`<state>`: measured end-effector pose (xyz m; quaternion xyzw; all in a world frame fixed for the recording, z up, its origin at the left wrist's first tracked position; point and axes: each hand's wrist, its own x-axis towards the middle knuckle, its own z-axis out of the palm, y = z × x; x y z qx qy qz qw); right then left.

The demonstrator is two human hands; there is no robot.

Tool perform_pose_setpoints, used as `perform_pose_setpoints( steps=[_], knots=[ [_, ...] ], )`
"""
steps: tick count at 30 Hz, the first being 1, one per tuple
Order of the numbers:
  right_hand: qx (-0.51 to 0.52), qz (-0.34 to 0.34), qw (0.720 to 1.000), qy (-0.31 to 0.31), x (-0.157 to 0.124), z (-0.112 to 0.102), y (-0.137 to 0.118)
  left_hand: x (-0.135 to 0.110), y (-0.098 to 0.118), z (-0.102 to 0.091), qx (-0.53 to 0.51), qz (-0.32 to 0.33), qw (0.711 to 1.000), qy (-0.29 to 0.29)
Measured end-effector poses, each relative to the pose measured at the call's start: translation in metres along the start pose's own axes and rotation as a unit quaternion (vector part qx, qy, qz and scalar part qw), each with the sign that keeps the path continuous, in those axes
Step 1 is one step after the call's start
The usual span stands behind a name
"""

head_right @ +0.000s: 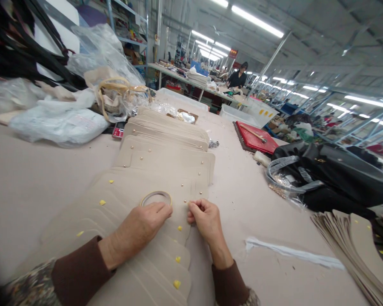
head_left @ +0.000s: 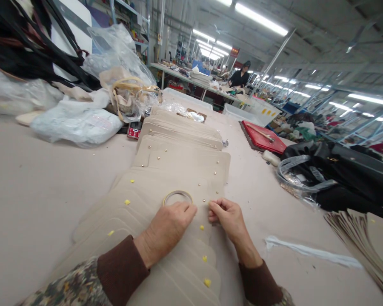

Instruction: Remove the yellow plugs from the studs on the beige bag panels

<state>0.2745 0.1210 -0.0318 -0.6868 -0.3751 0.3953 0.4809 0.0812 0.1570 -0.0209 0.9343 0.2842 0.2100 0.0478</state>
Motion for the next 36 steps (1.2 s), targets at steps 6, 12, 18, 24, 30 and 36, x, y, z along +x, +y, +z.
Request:
perform_pose_setpoints(
  steps=[6,12,18,24,30,36],
  knots=[
    [-0.033,-0.011,0.999,-0.022,0.012,0.002,0.004,0.003,0.001,0.005,0.036,-0.023,0.993,-0.111],
    [-0.178,-0.090,0.980,-0.014,0.013,0.009,-0.001,0.002,-0.002,0.007,0.020,-0.029,0.993,-0.115],
    [-0.221,-0.065,0.973,0.001,0.018,0.013,-0.002,0.002,-0.002,0.006,0.010,-0.040,0.992,-0.120],
    [-0.047,0.019,0.999,0.005,0.014,0.005,0.008,0.002,0.000,0.003,0.014,-0.054,0.990,-0.130],
    [-0.194,-0.101,0.976,0.022,0.004,0.008,0.009,0.001,-0.001,0.004,0.009,-0.048,0.992,-0.115],
    [-0.327,-0.170,0.928,0.050,0.016,0.018,-0.006,0.001,-0.003,-0.002,0.002,-0.035,0.994,-0.108]
  ],
)
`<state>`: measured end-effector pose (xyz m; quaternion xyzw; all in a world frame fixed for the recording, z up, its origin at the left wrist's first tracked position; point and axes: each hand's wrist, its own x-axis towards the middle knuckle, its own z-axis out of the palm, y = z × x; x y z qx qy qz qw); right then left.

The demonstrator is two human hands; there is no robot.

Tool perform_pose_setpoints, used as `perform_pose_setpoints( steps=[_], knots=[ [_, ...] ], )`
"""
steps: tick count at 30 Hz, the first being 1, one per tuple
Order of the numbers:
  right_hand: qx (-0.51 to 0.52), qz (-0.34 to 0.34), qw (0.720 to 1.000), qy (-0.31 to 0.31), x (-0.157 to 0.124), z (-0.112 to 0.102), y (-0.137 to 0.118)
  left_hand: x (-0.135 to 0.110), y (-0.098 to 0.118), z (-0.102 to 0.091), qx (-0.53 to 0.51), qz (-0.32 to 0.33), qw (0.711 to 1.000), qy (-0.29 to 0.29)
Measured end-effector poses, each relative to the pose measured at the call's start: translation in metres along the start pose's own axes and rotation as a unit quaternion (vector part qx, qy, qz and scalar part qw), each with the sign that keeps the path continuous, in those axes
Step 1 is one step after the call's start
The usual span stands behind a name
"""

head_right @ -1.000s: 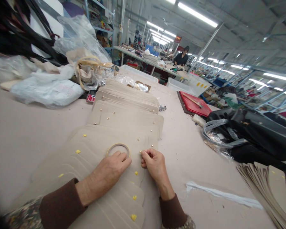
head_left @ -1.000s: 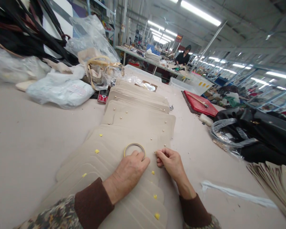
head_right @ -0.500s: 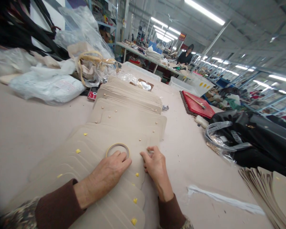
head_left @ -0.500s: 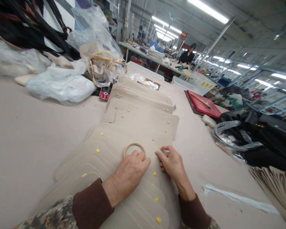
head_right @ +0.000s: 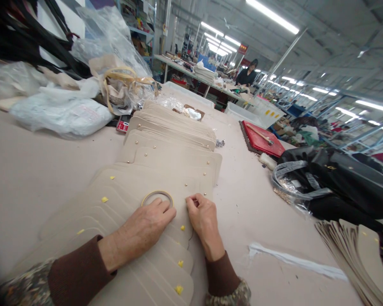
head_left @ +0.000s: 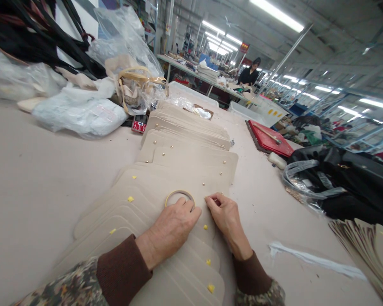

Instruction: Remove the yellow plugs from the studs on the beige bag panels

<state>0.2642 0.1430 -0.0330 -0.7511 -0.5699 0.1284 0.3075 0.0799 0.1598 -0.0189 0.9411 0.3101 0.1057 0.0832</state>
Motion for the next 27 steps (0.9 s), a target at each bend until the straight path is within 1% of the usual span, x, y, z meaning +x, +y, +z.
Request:
perform_pose_setpoints(
  steps=[3,7,9,10,12,14,16,19,21,23,27],
  knots=[
    [-0.017,-0.008,0.998,-0.057,-0.001,-0.010,-0.005,-0.001,-0.004,-0.006,-0.018,-0.008,1.000,0.017],
    [-0.015,-0.031,0.986,-0.161,-0.022,-0.026,-0.008,-0.003,-0.012,-0.008,-0.078,-0.004,0.994,0.077],
    [-0.001,-0.025,0.982,-0.186,-0.033,-0.029,-0.009,-0.003,-0.016,-0.006,-0.127,0.017,0.985,0.117],
    [0.009,-0.023,0.982,-0.187,-0.038,-0.030,-0.009,-0.003,-0.017,-0.005,-0.152,0.033,0.978,0.137],
    [0.045,-0.033,0.987,-0.148,-0.043,-0.029,-0.011,-0.004,-0.018,-0.002,-0.185,0.067,0.965,0.172],
    [0.100,-0.069,0.989,-0.078,-0.046,-0.028,-0.014,-0.004,-0.017,0.000,-0.186,0.096,0.959,0.190],
    [0.145,-0.130,0.981,-0.026,-0.046,-0.026,-0.018,-0.004,-0.015,0.001,-0.171,0.114,0.958,0.202],
    [0.145,-0.232,0.962,-0.005,-0.046,-0.025,-0.024,-0.004,-0.011,0.001,-0.152,0.115,0.958,0.213],
    [0.129,-0.275,0.953,0.008,-0.047,-0.023,-0.026,-0.004,-0.008,0.001,-0.145,0.110,0.962,0.205],
    [0.111,-0.296,0.948,0.025,-0.048,-0.020,-0.025,-0.005,-0.006,-0.001,-0.149,0.108,0.966,0.183],
    [0.072,-0.296,0.950,0.066,-0.051,-0.012,-0.022,-0.007,-0.003,-0.006,-0.176,0.084,0.974,0.112]
  ],
)
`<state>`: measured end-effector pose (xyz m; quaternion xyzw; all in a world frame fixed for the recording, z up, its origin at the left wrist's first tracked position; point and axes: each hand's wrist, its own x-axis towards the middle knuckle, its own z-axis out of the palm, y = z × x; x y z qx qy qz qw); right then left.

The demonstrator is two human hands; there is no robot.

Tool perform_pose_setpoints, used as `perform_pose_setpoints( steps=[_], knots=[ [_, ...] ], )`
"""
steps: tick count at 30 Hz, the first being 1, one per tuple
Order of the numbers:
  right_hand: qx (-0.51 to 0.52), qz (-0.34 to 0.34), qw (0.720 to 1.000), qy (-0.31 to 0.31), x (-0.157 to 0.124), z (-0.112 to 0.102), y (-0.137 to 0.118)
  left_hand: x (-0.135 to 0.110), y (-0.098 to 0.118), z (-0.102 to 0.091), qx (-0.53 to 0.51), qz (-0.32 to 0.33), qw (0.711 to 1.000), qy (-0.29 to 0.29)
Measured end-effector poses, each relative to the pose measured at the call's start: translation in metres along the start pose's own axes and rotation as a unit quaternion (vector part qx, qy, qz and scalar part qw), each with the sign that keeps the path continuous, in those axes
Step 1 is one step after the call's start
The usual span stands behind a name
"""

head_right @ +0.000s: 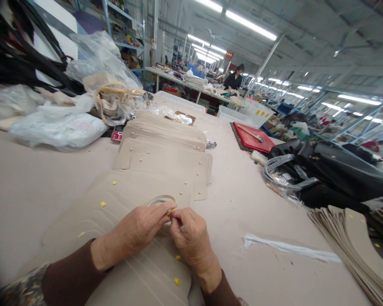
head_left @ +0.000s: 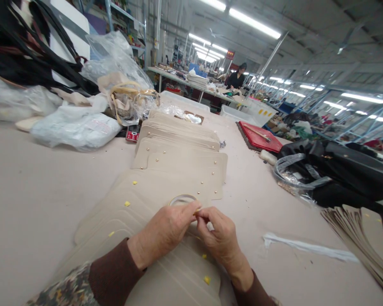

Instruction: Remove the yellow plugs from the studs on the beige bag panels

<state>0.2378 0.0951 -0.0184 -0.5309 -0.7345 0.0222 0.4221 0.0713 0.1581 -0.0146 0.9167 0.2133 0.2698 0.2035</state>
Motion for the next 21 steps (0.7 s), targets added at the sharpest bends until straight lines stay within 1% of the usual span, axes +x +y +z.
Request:
perform_pose_setpoints(
  steps=[3,5,6,8,9,11,12,14,17,19,21],
  knots=[
    [-0.021,0.014,1.000,0.017,-0.002,0.003,0.000,0.001,0.001,-0.003,0.008,-0.047,0.998,-0.033],
    [-0.015,0.036,0.999,0.023,-0.002,0.003,-0.002,0.003,0.001,-0.003,0.019,-0.056,0.998,-0.032],
    [-0.002,0.059,0.998,0.025,-0.002,0.002,-0.004,0.004,0.001,-0.003,0.025,-0.053,0.998,-0.027],
    [0.054,0.144,0.988,0.023,0.000,0.001,-0.007,0.006,0.000,-0.001,0.044,-0.032,0.998,-0.007],
    [0.097,0.199,0.975,0.019,0.002,0.001,-0.008,0.006,0.000,0.000,0.056,-0.019,0.998,0.007],
    [0.186,0.303,0.934,0.011,0.006,0.002,-0.010,0.008,-0.001,0.002,0.082,0.009,0.996,0.039],
    [0.221,0.340,0.914,0.010,0.008,0.003,-0.011,0.008,-0.002,0.003,0.091,0.020,0.994,0.055],
    [0.261,0.379,0.888,0.016,0.013,0.006,-0.010,0.009,-0.003,0.004,0.105,0.032,0.991,0.081],
    [0.273,0.415,0.867,0.034,0.020,0.012,-0.001,0.007,-0.003,0.002,0.116,0.037,0.986,0.111],
    [0.269,0.448,0.851,0.050,0.022,0.013,0.010,0.006,-0.002,0.001,0.121,0.038,0.985,0.117],
    [0.265,0.473,0.839,0.056,0.021,0.012,0.022,0.007,-0.004,-0.001,0.134,0.021,0.985,0.104]
  ],
)
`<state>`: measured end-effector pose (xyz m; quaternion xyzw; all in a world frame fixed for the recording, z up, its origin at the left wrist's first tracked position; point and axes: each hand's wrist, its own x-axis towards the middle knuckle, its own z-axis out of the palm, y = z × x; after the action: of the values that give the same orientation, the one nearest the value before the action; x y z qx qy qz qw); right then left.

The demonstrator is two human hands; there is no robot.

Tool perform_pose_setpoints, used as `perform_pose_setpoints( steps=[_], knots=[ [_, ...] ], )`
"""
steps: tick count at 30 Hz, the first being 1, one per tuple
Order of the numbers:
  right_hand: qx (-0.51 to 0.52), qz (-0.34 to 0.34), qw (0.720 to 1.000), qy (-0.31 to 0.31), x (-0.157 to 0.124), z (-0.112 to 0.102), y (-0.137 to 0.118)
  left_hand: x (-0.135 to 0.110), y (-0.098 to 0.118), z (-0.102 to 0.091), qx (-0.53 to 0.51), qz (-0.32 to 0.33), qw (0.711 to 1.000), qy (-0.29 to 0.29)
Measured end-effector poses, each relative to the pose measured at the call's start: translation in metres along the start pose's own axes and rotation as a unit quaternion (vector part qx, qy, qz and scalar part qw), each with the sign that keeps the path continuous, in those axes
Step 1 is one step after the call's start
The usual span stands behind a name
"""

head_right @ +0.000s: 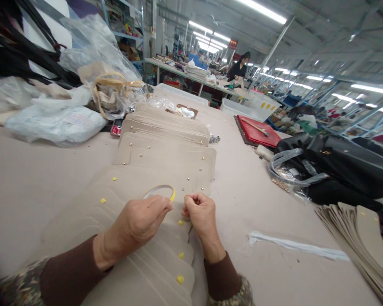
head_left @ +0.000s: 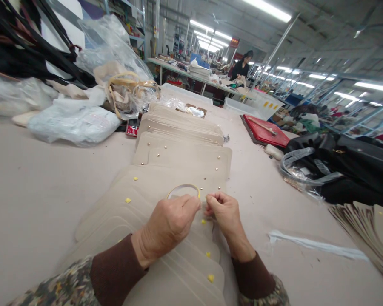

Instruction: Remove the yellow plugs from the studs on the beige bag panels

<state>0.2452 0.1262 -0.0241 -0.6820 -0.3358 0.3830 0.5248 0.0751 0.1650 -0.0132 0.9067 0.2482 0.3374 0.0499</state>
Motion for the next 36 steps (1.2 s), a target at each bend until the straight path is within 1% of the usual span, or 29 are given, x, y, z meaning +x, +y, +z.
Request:
perform_pose_setpoints(
  steps=[1,3,6,9,13,17,19,20,24,28,31,34,36],
  knots=[
    [-0.003,0.006,1.000,-0.003,0.004,-0.003,0.003,0.001,-0.002,0.001,0.015,-0.014,1.000,-0.020],
    [-0.013,0.009,1.000,-0.019,0.010,-0.009,0.009,0.004,-0.008,0.004,0.054,-0.044,0.994,-0.078],
    [-0.025,0.009,0.999,-0.035,0.017,-0.011,0.016,0.008,-0.018,0.009,0.088,-0.058,0.981,-0.166],
    [-0.030,0.009,0.999,-0.035,0.021,-0.011,0.019,0.009,-0.022,0.008,0.071,-0.055,0.975,-0.204],
    [-0.027,0.017,0.998,-0.046,0.021,-0.015,0.015,0.004,-0.020,-0.003,0.051,-0.067,0.967,-0.241],
    [-0.048,0.058,0.990,-0.116,0.009,-0.022,0.010,-0.003,-0.019,-0.006,0.038,-0.066,0.967,-0.245],
    [-0.088,0.071,0.983,-0.144,0.002,-0.023,0.010,-0.004,-0.020,-0.005,0.034,-0.065,0.969,-0.238],
    [-0.114,0.069,0.980,-0.149,-0.002,-0.023,0.010,-0.004,-0.021,-0.004,0.034,-0.065,0.969,-0.234],
    [-0.222,0.022,0.964,-0.143,-0.012,-0.019,0.012,-0.004,-0.022,-0.002,0.032,-0.064,0.971,-0.230],
    [-0.323,-0.063,0.936,-0.121,-0.017,-0.012,0.006,-0.005,-0.021,-0.003,0.031,-0.069,0.971,-0.228],
    [-0.368,-0.112,0.917,-0.105,-0.017,-0.007,0.000,-0.006,-0.020,-0.004,0.030,-0.073,0.970,-0.228],
    [-0.366,-0.109,0.919,-0.099,-0.017,-0.008,0.001,-0.006,-0.020,-0.005,0.025,-0.075,0.972,-0.223],
    [-0.336,-0.082,0.935,-0.083,-0.017,-0.014,0.006,-0.005,-0.021,-0.005,0.024,-0.075,0.972,-0.220]
  ],
)
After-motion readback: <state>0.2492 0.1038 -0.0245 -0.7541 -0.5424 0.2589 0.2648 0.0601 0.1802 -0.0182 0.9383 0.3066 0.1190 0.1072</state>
